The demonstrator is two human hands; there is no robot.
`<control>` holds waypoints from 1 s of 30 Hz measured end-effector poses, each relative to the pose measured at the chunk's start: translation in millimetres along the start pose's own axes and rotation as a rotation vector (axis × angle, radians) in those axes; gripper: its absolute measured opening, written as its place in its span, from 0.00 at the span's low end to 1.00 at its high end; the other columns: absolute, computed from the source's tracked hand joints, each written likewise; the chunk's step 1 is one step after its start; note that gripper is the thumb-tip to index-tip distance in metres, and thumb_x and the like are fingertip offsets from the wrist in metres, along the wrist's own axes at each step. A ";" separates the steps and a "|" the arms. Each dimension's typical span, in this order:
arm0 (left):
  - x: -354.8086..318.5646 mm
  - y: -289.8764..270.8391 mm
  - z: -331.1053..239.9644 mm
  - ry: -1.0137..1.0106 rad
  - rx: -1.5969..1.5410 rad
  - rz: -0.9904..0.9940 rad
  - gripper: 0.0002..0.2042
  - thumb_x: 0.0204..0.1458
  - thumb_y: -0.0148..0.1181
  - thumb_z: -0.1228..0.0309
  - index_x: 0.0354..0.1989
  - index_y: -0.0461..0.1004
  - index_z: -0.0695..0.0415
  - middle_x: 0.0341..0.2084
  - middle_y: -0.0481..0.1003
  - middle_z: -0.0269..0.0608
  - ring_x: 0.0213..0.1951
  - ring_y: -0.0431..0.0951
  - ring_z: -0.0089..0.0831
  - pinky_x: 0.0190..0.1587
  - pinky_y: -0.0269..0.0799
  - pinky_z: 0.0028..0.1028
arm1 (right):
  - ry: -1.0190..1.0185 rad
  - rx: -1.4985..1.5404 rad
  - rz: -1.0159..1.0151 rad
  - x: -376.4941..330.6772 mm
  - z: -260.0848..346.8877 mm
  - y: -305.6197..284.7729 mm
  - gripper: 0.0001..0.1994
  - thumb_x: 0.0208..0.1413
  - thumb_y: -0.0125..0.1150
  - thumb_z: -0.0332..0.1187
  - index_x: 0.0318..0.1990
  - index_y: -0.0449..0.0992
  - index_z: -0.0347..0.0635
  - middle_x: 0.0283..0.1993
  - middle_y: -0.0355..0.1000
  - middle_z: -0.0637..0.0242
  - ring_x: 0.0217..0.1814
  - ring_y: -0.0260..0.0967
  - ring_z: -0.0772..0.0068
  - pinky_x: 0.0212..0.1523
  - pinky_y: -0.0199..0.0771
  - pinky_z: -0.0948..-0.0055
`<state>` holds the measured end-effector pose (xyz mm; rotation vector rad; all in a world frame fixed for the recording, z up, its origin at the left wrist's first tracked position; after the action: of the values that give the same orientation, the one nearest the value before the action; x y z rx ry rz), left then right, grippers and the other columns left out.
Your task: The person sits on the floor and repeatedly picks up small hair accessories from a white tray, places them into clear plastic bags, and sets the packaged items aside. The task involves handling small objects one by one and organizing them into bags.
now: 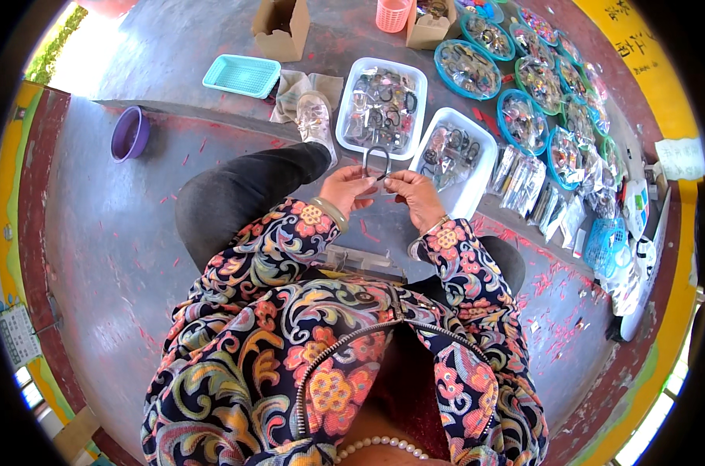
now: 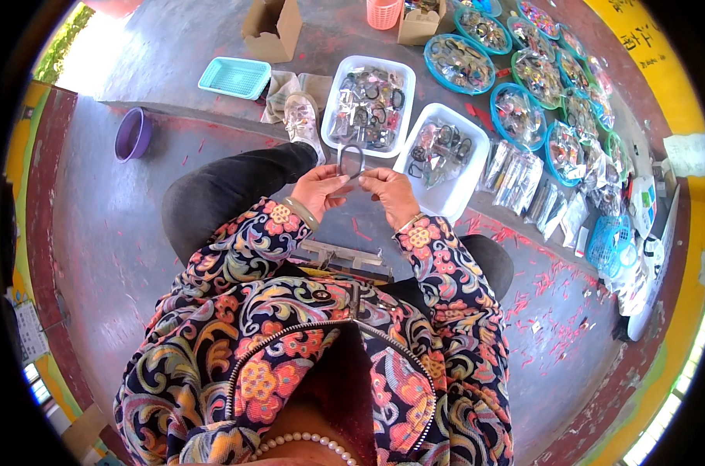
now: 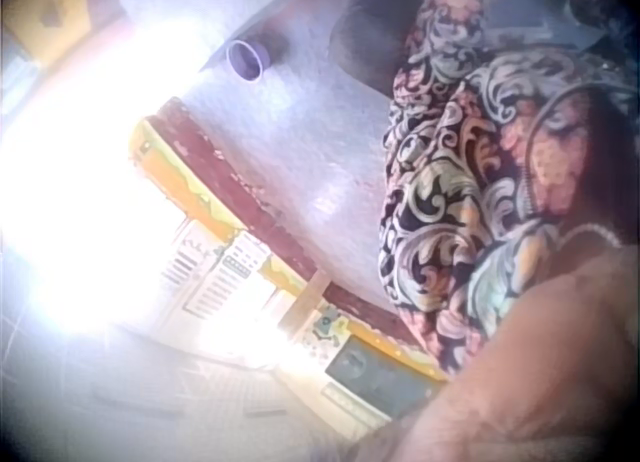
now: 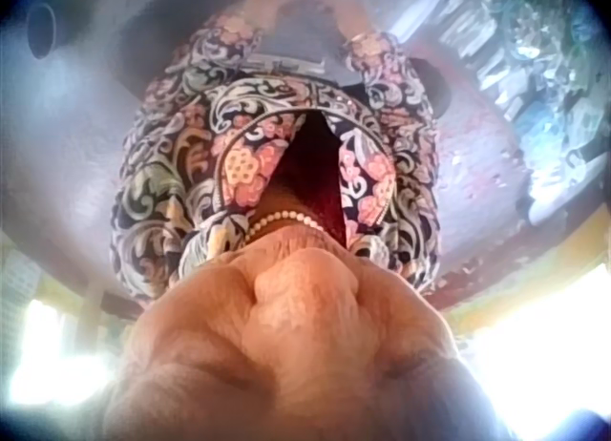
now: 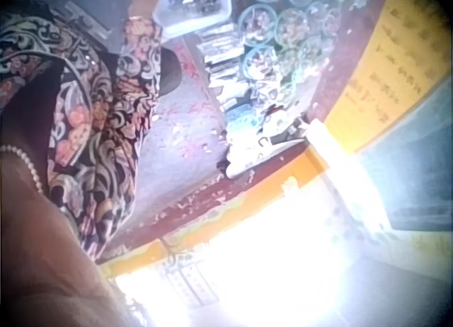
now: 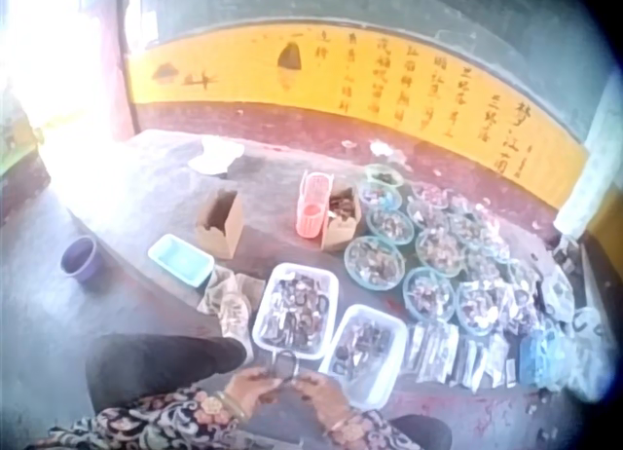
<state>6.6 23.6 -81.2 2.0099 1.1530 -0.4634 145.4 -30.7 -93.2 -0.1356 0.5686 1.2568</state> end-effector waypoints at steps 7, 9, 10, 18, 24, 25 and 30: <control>-5.6 2.4 10.8 0.040 0.089 0.011 0.11 0.48 0.53 0.73 0.41 0.68 0.57 0.36 0.71 0.33 0.38 0.71 0.24 0.31 0.67 0.24 | 0.040 -0.066 -0.174 33.2 -6.0 -36.9 0.05 0.47 0.56 0.32 0.29 0.73 0.42 0.24 0.70 0.73 0.25 0.65 0.84 0.24 0.60 0.84; -5.5 6.9 15.1 0.028 0.130 0.039 0.10 0.48 0.52 0.73 0.40 0.69 0.58 0.35 0.71 0.34 0.38 0.71 0.24 0.31 0.67 0.24 | 0.047 -0.094 -0.183 49.2 -8.6 -42.2 0.05 0.47 0.56 0.32 0.29 0.73 0.42 0.24 0.70 0.73 0.24 0.65 0.84 0.23 0.60 0.84; -5.5 8.1 16.3 0.021 0.151 0.051 0.09 0.48 0.52 0.74 0.39 0.69 0.58 0.35 0.71 0.34 0.38 0.71 0.25 0.31 0.67 0.24 | 0.052 -0.107 -0.185 58.3 -9.6 -43.3 0.05 0.47 0.55 0.32 0.29 0.73 0.42 0.24 0.70 0.72 0.24 0.65 0.84 0.23 0.60 0.84; -11.3 10.7 15.9 -0.044 0.115 0.063 0.07 0.49 0.50 0.74 0.37 0.70 0.59 0.36 0.72 0.36 0.40 0.72 0.27 0.32 0.69 0.24 | 0.158 -0.194 -0.317 133.2 -15.8 -35.6 0.07 0.47 0.54 0.34 0.32 0.72 0.42 0.27 0.72 0.69 0.25 0.67 0.81 0.22 0.60 0.81; -12.2 6.9 14.6 -0.029 0.138 0.068 0.07 0.49 0.50 0.74 0.36 0.71 0.59 0.35 0.72 0.37 0.39 0.72 0.27 0.31 0.69 0.24 | 0.114 -0.178 -0.352 128.9 -33.2 -68.5 0.08 0.44 0.54 0.32 0.30 0.74 0.37 0.25 0.73 0.66 0.24 0.71 0.78 0.17 0.64 0.82; -12.4 9.5 15.0 -0.032 0.146 0.086 0.07 0.49 0.50 0.74 0.36 0.71 0.59 0.35 0.72 0.37 0.39 0.72 0.27 0.31 0.69 0.24 | 0.090 -0.147 -0.389 118.9 -27.6 -85.8 0.08 0.45 0.55 0.33 0.31 0.73 0.39 0.27 0.73 0.66 0.24 0.69 0.79 0.17 0.62 0.83; -17.0 13.8 18.1 -0.058 0.192 0.169 0.07 0.50 0.49 0.74 0.36 0.70 0.60 0.35 0.72 0.38 0.39 0.72 0.26 0.32 0.69 0.24 | -0.043 0.131 -0.518 86.8 -7.5 -183.4 0.07 0.47 0.55 0.32 0.31 0.72 0.38 0.27 0.72 0.65 0.22 0.67 0.81 0.16 0.60 0.86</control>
<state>10.3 -4.1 -76.2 2.2224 0.9232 -0.5593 329.0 -18.0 -179.0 -0.1351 0.5334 0.7166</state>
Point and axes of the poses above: each hand's wrist, its own x-axis towards the middle knuckle, its own y-axis out of the palm, z = x × y, the point moved 6 cm from there along x, towards the middle knuckle
